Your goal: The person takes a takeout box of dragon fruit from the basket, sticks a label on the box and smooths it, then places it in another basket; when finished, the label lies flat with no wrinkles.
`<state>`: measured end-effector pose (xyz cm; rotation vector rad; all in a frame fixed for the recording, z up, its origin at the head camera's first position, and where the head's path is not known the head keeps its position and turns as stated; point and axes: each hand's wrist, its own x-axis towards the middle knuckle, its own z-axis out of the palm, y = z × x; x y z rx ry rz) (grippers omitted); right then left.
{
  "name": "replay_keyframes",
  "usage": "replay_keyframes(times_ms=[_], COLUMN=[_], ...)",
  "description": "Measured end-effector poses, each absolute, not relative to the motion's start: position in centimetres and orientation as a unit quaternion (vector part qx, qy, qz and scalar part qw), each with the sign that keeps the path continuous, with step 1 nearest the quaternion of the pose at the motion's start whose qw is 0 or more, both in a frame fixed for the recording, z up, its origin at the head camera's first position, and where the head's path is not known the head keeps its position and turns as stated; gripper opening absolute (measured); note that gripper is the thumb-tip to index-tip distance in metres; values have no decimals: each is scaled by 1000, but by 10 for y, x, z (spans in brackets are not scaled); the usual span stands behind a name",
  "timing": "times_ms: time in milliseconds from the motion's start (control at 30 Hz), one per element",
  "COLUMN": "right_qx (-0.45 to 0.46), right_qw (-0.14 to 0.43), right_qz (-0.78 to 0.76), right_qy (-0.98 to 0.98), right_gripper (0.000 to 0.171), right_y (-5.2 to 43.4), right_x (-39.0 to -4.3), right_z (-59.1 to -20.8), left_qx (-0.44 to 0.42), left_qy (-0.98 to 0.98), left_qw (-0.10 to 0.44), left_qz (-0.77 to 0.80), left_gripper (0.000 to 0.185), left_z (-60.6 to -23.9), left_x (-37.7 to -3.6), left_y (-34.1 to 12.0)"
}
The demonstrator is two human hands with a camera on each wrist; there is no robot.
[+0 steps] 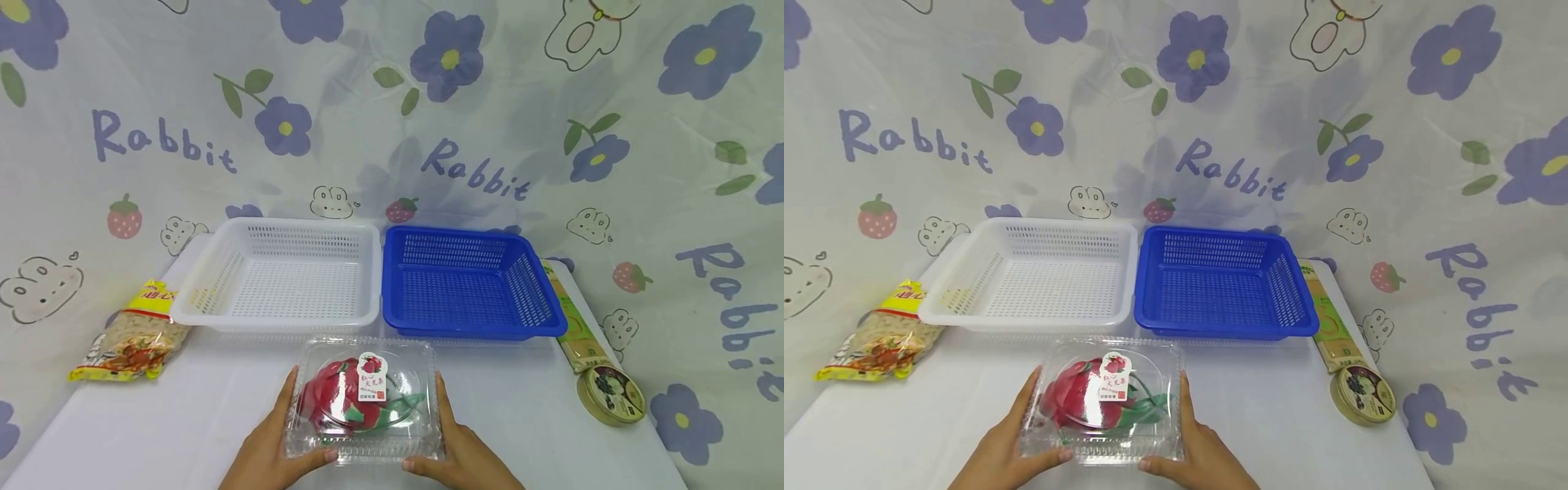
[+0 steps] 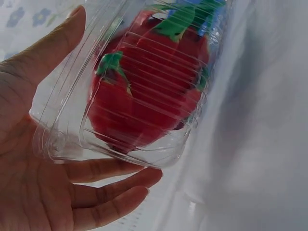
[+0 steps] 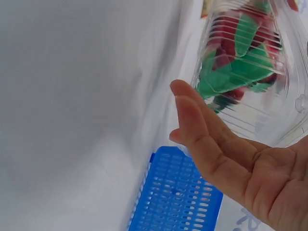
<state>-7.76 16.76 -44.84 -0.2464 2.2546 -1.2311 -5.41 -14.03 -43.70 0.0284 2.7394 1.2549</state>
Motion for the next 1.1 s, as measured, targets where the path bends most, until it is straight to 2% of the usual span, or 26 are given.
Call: replay_keyframes(times_ms=[267,500,733,900,1100], right_qx=[-100,-125,-92,-66,-66], right_qw=[261,214,161,116,104], right_qz=[-514,-552,-591,-604,-644], right_qy=[811,796,785,786,755], right_gripper=[121,115,118,122,122], right_y=[168,166,161,158,158], right_x=[-74,-67,-66,-65,-70], right_z=[-444,-439,-439,-436,-432], left_qx=[-5,-4,-3,-3,17], left_qy=[906,911,920,923,926], left_qw=[63,39,10,9,-32], left_qz=[419,412,392,385,375], left_gripper=[128,129,130,130,130], left_z=[-426,-418,-413,-407,-402], left_x=[-50,-49,-48,-50,-54], left_y=[-137,-135,-132,-130,-127])
